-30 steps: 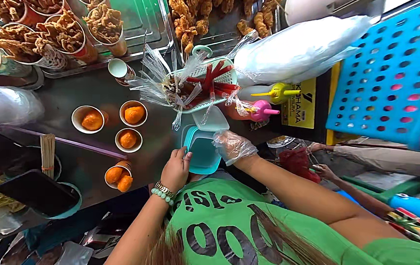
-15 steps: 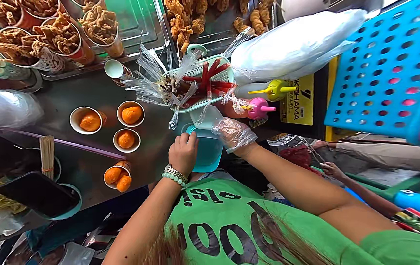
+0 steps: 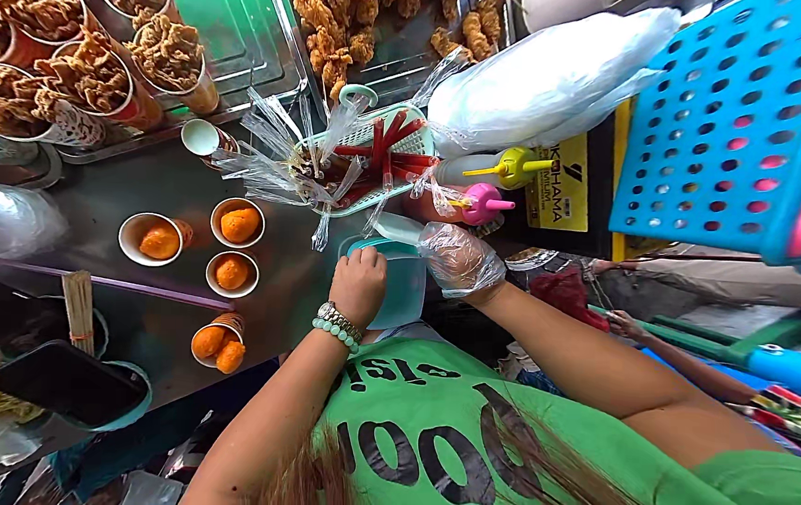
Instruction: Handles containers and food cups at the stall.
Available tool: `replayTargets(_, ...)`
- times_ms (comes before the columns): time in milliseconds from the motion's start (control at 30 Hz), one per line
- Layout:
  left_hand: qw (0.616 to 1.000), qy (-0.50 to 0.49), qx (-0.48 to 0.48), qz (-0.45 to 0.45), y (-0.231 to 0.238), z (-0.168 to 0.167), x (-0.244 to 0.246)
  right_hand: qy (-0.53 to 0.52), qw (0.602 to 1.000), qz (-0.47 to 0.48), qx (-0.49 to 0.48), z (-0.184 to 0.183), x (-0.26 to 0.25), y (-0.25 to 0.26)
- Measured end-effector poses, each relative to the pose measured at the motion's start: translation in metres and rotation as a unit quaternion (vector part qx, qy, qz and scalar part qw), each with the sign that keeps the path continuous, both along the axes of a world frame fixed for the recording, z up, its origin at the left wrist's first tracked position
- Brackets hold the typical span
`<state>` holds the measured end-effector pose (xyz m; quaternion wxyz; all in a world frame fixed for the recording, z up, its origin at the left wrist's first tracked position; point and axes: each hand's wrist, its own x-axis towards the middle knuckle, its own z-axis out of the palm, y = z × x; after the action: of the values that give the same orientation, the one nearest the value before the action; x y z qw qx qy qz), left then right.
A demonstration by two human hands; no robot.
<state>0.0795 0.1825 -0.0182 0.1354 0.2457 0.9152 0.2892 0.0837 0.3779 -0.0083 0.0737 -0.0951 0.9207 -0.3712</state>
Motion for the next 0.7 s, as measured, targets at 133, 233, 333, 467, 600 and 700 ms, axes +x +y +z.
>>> replayTargets(133,0.998,-0.021,-0.026,0.057,-0.007,-0.012,0.001,-0.002,1.000,-0.022,-0.010,0.010,0.015,0.009)
replayTargets(233,0.977,-0.153,0.034,0.145,-0.017,-0.009,0.005,0.095,0.994,0.037,0.050,0.010,0.045,0.021)
replayTargets(333,0.940,-0.257,0.095,0.204,-0.026,-0.012,0.013,0.101,0.987,0.109,0.060,0.005,0.074,0.026)
replayTargets(467,0.917,-0.320,0.098,0.218,-0.022,-0.013,0.020,-0.001,0.986,0.167,-0.009,-0.007,0.089,0.019)
replayTargets(600,0.920,-0.332,0.057,0.198,-0.017,-0.010,0.018,0.166,0.961,0.219,0.003,-0.023,0.099,0.023)
replayTargets(700,0.919,-0.345,0.036,0.187,-0.014,-0.010,0.016,0.204,0.951,0.232,-0.005,-0.017,0.097,0.024)
